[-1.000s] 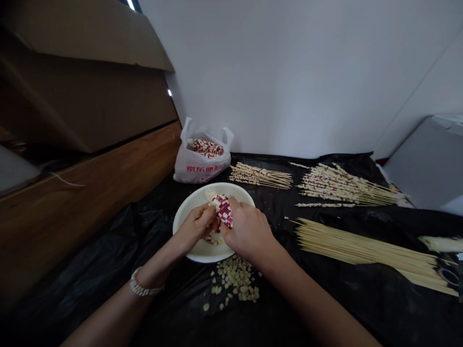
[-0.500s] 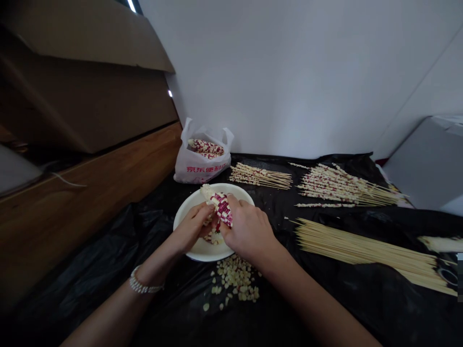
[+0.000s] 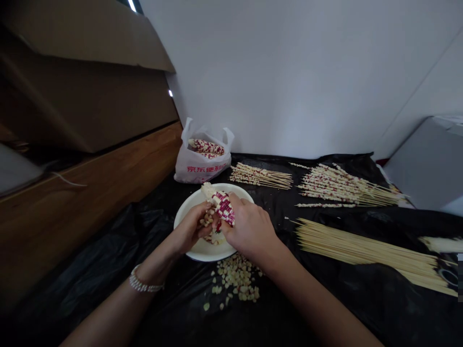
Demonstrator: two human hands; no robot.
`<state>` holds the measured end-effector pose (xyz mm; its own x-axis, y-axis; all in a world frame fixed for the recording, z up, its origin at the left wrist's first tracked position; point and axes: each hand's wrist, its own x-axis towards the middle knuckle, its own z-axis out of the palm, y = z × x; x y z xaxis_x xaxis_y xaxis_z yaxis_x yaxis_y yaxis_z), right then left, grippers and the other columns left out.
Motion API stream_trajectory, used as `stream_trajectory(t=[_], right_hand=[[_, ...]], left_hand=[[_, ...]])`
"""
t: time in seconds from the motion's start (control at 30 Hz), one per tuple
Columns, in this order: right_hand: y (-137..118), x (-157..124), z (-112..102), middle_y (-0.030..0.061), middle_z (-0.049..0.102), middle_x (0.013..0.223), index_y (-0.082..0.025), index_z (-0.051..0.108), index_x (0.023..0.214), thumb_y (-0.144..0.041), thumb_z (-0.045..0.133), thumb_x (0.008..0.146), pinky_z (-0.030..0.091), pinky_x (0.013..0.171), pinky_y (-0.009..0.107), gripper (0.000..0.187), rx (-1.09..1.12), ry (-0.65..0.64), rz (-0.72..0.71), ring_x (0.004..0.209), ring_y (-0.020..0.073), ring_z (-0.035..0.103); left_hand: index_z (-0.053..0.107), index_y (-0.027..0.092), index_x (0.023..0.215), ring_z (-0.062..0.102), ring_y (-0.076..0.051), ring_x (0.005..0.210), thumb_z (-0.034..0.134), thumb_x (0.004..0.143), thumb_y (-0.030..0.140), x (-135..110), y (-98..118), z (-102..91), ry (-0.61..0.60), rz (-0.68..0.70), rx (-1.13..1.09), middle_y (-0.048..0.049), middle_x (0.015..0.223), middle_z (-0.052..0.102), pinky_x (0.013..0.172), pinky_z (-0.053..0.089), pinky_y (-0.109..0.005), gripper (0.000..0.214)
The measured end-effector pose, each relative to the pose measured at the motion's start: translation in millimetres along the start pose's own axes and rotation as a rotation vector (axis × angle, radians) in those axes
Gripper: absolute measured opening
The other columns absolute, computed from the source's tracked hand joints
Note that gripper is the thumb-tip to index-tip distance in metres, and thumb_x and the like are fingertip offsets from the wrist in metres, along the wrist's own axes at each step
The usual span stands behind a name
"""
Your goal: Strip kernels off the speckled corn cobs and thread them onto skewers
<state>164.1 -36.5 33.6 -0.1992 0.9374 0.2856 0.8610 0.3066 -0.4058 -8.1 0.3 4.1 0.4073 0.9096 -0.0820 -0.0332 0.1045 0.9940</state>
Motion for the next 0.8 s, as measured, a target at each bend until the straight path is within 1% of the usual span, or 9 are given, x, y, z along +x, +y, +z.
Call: stream_trajectory(t=[0.1, 0.17, 0.27, 0.37, 0.53, 0.63, 0.73, 0.8], right_hand=[[-1, -2, 2, 0.0137, 0.072, 0.112, -0.016, 0.054, 0.139, -0.030, 0.059, 0.083, 0.050, 0.070, 0.038, 0.058, -0.081, 0.016, -0.009, 0.090, 0.0303, 0.070], [-3, -3, 3, 0.0148, 0.071, 0.116, -0.016, 0.050, 0.144, -0.029, 0.058, 0.085, 0.050, 0.068, 0.038, 0.061, -0.152, 0.036, -0.024, 0.088, 0.0299, 0.070], [-6, -4, 5, 0.0153, 0.069, 0.118, -0.016, 0.048, 0.147, -0.027, 0.058, 0.087, 0.050, 0.066, 0.036, 0.062, -0.249, 0.048, -0.058, 0.086, 0.0280, 0.069], [-8, -5, 6, 0.0154, 0.068, 0.116, -0.015, 0.045, 0.150, -0.024, 0.058, 0.087, 0.051, 0.065, 0.035, 0.064, -0.315, 0.033, -0.082, 0.086, 0.0269, 0.069], [-16, -6, 9, 0.0181, 0.067, 0.112, -0.010, 0.046, 0.150, -0.019, 0.050, 0.093, 0.051, 0.063, 0.035, 0.057, -0.424, -0.023, -0.121, 0.084, 0.0263, 0.068], [-19, -8, 13, 0.0195, 0.067, 0.111, -0.008, 0.046, 0.150, -0.018, 0.049, 0.093, 0.052, 0.064, 0.035, 0.058, -0.438, -0.058, -0.127, 0.083, 0.0271, 0.069], [-19, -8, 15, 0.0200, 0.067, 0.111, -0.007, 0.043, 0.152, -0.018, 0.051, 0.092, 0.053, 0.063, 0.036, 0.062, -0.406, -0.085, -0.109, 0.083, 0.0278, 0.069], [-18, -8, 16, 0.0199, 0.068, 0.112, -0.007, 0.042, 0.153, -0.018, 0.052, 0.090, 0.053, 0.064, 0.037, 0.064, -0.368, -0.093, -0.098, 0.083, 0.0290, 0.070]], left_hand=[[0.057, 0.017, 0.057, 0.020, -0.007, 0.036, 0.043, 0.089, 0.059, -1, 3, 0.3, -0.032, -0.083, -0.049, 0.0048, 0.039, 0.030, 0.043, 0.017, -0.027, 0.055], [0.058, 0.016, 0.057, 0.019, -0.007, 0.037, 0.045, 0.088, 0.057, -2, 6, 1.0, -0.037, -0.114, -0.077, 0.0048, 0.040, 0.030, 0.043, 0.017, -0.027, 0.052], [0.059, 0.016, 0.058, 0.020, -0.006, 0.037, 0.048, 0.087, 0.050, -4, 8, 1.9, -0.032, -0.098, -0.096, 0.0046, 0.041, 0.032, 0.042, 0.015, -0.026, 0.045], [0.058, 0.016, 0.059, 0.019, -0.007, 0.036, 0.047, 0.087, 0.045, -6, 9, 2.7, -0.034, -0.099, -0.097, 0.0055, 0.039, 0.029, 0.042, 0.016, -0.026, 0.041], [0.056, 0.017, 0.059, 0.021, -0.007, 0.038, 0.047, 0.083, 0.039, -6, 8, 5.6, -0.008, -0.116, -0.103, 0.0052, 0.040, 0.031, 0.044, 0.015, -0.025, 0.034], [0.053, 0.018, 0.058, 0.019, -0.007, 0.038, 0.048, 0.081, 0.040, -5, 5, 7.1, 0.035, -0.122, -0.087, 0.0054, 0.040, 0.030, 0.044, 0.013, -0.025, 0.033], [0.051, 0.018, 0.057, 0.018, -0.006, 0.039, 0.048, 0.080, 0.040, -6, 3, 7.6, 0.060, -0.138, -0.070, 0.0060, 0.040, 0.029, 0.044, 0.013, -0.025, 0.032], [0.050, 0.018, 0.058, 0.019, -0.006, 0.039, 0.049, 0.080, 0.039, -5, 0, 7.7, 0.078, -0.141, -0.067, 0.0056, 0.043, 0.032, 0.043, 0.014, -0.024, 0.031]])
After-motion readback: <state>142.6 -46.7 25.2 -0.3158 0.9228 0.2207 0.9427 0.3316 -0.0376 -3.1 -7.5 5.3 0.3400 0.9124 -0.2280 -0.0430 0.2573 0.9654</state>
